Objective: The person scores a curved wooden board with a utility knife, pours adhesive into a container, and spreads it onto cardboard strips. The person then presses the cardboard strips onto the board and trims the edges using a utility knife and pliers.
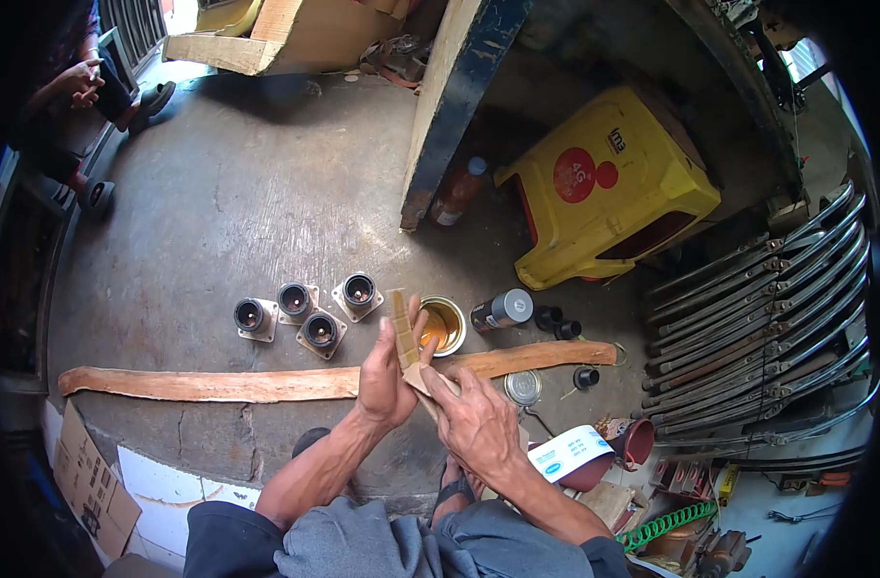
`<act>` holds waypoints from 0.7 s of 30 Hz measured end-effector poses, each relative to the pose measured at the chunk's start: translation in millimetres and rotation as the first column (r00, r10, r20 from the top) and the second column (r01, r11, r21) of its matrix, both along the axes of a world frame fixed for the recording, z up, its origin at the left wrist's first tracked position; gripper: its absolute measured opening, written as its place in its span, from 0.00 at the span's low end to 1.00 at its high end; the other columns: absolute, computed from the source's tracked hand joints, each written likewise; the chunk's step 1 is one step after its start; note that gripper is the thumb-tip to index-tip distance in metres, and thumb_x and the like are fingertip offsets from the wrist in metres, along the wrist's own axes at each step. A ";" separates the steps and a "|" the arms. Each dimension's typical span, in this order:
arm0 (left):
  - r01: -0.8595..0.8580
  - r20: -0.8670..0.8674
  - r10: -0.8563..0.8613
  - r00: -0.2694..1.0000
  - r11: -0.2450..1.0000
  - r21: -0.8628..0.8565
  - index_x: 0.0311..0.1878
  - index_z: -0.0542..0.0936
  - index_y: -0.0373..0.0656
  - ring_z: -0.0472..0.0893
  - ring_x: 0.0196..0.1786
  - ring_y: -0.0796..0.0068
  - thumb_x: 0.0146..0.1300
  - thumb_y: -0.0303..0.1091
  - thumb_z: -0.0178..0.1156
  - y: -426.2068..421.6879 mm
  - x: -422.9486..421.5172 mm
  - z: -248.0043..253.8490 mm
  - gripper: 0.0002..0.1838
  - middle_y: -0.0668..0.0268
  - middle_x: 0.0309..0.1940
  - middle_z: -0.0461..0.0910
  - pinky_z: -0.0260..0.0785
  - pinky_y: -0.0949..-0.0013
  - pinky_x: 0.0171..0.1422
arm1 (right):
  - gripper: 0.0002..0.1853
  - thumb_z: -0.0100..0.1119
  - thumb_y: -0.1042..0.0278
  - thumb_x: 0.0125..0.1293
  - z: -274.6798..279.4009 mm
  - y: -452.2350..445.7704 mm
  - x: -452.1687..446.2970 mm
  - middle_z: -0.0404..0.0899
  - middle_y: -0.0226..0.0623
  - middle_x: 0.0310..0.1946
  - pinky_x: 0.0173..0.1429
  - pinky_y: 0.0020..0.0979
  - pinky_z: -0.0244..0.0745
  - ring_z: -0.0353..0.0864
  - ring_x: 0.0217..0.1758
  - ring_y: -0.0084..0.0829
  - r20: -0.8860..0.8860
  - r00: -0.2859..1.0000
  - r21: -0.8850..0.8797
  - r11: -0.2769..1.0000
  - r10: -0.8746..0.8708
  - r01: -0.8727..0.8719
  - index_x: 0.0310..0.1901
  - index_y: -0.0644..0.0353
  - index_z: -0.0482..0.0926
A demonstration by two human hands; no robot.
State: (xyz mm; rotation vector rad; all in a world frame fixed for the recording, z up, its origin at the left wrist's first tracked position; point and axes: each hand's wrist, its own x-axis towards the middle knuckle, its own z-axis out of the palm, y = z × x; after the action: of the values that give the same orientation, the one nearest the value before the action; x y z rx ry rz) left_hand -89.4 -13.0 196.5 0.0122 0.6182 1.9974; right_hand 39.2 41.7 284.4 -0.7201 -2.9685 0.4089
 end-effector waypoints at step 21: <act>0.038 0.165 -0.080 0.983 0.968 0.246 0.80 0.61 0.46 0.64 0.80 0.54 0.81 0.52 0.48 1.6 -34.1 -13.1 0.32 0.52 0.76 0.67 0.60 0.39 0.82 | 0.13 0.65 0.61 0.70 24.8 15.2 9.1 0.87 0.40 0.36 0.45 0.40 0.83 0.88 0.38 0.43 0.147 0.977 -0.509 0.859 0.154 -0.059 0.53 0.51 0.88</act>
State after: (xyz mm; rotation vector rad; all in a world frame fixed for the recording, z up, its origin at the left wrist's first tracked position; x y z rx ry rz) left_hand -123.5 -11.5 183.4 0.0047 0.2569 1.9797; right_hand 48.4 56.9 309.2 -0.6522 -3.1007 1.2249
